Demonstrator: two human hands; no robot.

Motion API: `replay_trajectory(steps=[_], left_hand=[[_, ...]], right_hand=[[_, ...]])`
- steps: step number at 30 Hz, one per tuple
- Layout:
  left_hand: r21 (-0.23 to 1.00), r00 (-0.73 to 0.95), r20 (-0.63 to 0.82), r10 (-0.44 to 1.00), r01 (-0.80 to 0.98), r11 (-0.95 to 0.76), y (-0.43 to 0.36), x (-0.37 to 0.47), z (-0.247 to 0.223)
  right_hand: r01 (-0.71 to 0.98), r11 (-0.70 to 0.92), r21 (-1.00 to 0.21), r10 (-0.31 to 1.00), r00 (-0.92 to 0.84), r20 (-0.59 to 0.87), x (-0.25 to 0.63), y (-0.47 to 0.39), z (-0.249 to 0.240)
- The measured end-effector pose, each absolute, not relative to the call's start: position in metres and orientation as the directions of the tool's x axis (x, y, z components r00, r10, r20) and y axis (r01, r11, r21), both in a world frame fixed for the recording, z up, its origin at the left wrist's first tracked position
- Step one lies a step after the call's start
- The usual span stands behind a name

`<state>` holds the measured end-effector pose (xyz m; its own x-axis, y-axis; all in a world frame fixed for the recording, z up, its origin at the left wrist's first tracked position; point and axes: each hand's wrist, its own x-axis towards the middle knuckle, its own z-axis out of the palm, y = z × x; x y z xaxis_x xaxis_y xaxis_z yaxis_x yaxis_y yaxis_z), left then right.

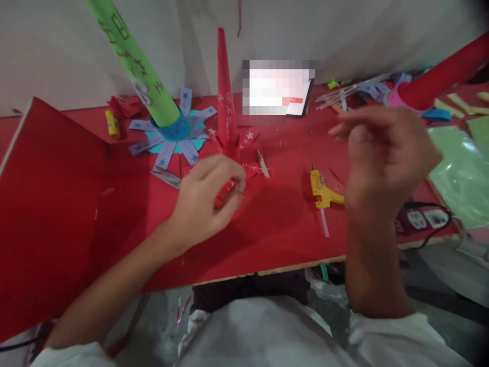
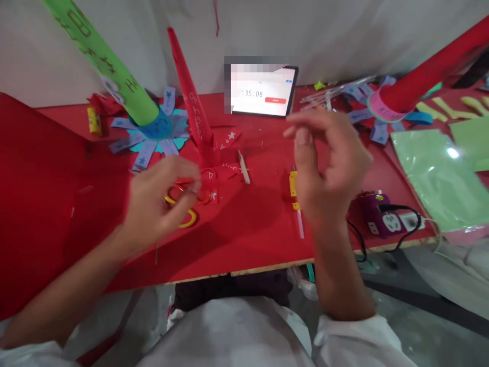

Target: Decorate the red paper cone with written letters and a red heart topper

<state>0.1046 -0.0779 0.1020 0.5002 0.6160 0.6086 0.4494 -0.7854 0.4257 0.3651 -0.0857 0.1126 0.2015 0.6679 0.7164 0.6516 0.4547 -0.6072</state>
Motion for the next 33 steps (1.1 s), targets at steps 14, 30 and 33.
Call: replay_trajectory(steps=[14,30,33], left_hand=[[0.473,0.248,0.706,0.663,0.533,-0.702,0.018,0.09,0.192],[0.476,0.202,0.666,0.718,0.626,-0.617,0.036,0.101,0.169],[0.521,0.149,0.69,0.708,0.577,-0.629,0.04,0.102,0.164]], right_hand=[[0.276,0.825,-0.493,0.457,0.188,0.869,0.286,0.036,0.167],[0.436,0.63,-0.642,0.721,-0.022,0.693,0.298,0.055,0.148],[0.425,0.612,-0.667,0.75,-0.046,0.659,0.297,0.063,0.142]])
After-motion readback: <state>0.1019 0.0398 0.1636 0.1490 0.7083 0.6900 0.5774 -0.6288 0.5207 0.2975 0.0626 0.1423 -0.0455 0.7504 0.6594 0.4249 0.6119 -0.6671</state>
